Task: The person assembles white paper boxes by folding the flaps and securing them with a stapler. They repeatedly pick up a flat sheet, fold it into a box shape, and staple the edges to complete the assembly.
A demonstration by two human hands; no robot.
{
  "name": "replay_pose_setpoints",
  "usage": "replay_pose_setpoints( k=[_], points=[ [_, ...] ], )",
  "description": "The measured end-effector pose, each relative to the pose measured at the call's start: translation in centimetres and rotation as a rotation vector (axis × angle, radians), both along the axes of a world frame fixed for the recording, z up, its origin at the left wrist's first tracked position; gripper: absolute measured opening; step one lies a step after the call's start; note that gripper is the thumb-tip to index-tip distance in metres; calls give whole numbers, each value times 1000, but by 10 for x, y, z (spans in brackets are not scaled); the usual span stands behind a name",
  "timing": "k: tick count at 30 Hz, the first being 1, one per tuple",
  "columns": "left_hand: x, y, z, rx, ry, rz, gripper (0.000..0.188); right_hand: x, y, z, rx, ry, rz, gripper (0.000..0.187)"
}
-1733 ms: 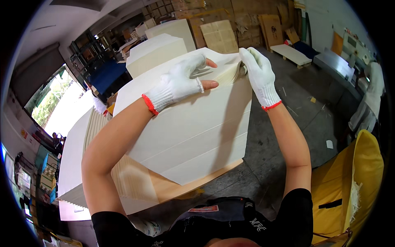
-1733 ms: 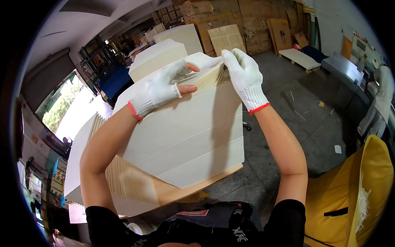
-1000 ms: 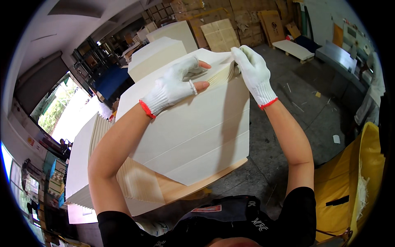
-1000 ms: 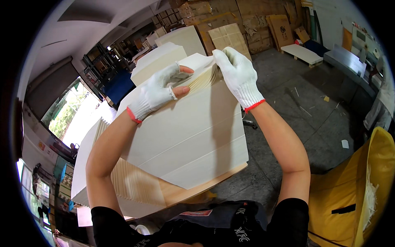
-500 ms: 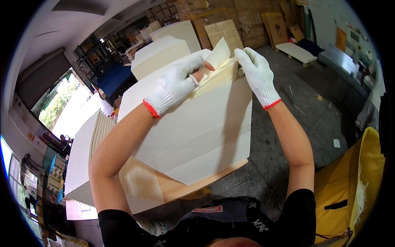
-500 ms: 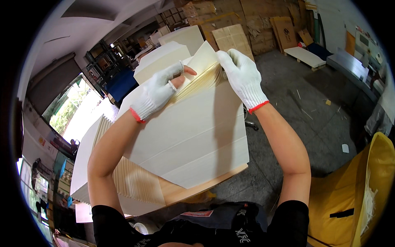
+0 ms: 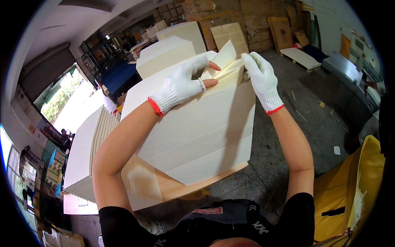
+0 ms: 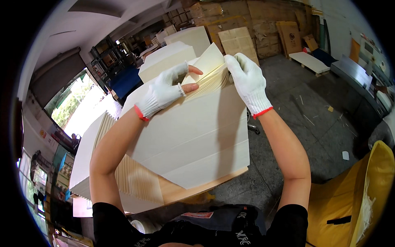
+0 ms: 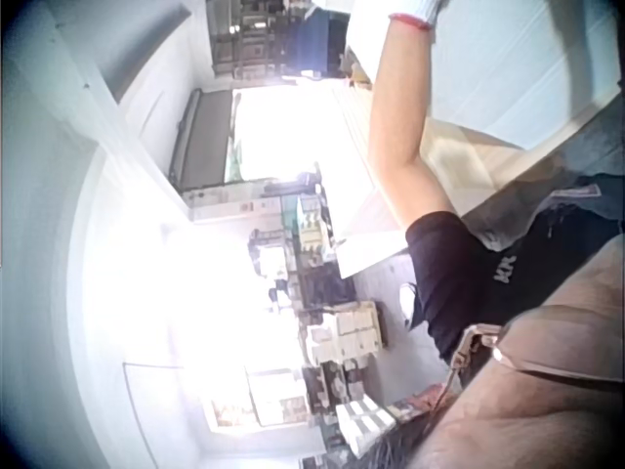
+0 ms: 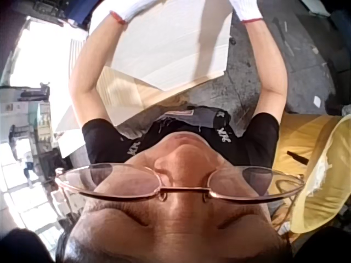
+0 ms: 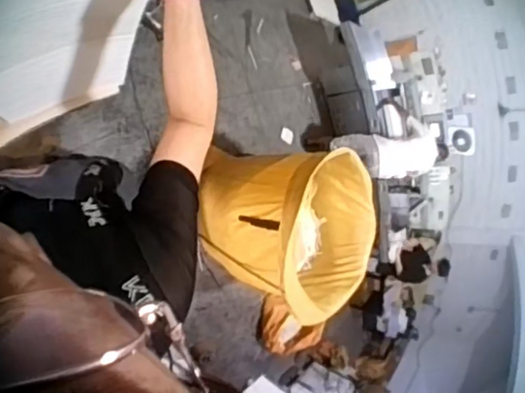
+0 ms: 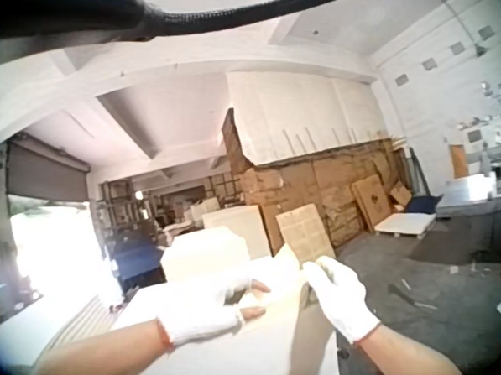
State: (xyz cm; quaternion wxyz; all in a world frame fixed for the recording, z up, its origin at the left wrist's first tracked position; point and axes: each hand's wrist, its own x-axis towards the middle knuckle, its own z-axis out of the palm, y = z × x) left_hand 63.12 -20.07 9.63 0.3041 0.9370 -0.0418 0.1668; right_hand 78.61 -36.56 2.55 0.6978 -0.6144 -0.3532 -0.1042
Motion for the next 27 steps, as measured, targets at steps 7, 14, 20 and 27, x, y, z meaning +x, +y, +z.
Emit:
replay_pose_setpoints(
  k=[7, 14, 20, 27],
  points=[
    [-25, -48, 18, 611, 33, 252, 41, 12, -44, 24, -24, -37, -96, 38],
    [-2, 0, 72, 876, 100, 503, 43, -26, -41, 45, 19, -352, 199, 24],
    [-105, 86, 144, 58, -423, 808, 28, -94, -6, 53, -115, -587, 390, 23],
    [-218, 175, 138, -610, -790, 656, 26, -153, 48, 60, -185, -1129, 247, 41]
  ],
)
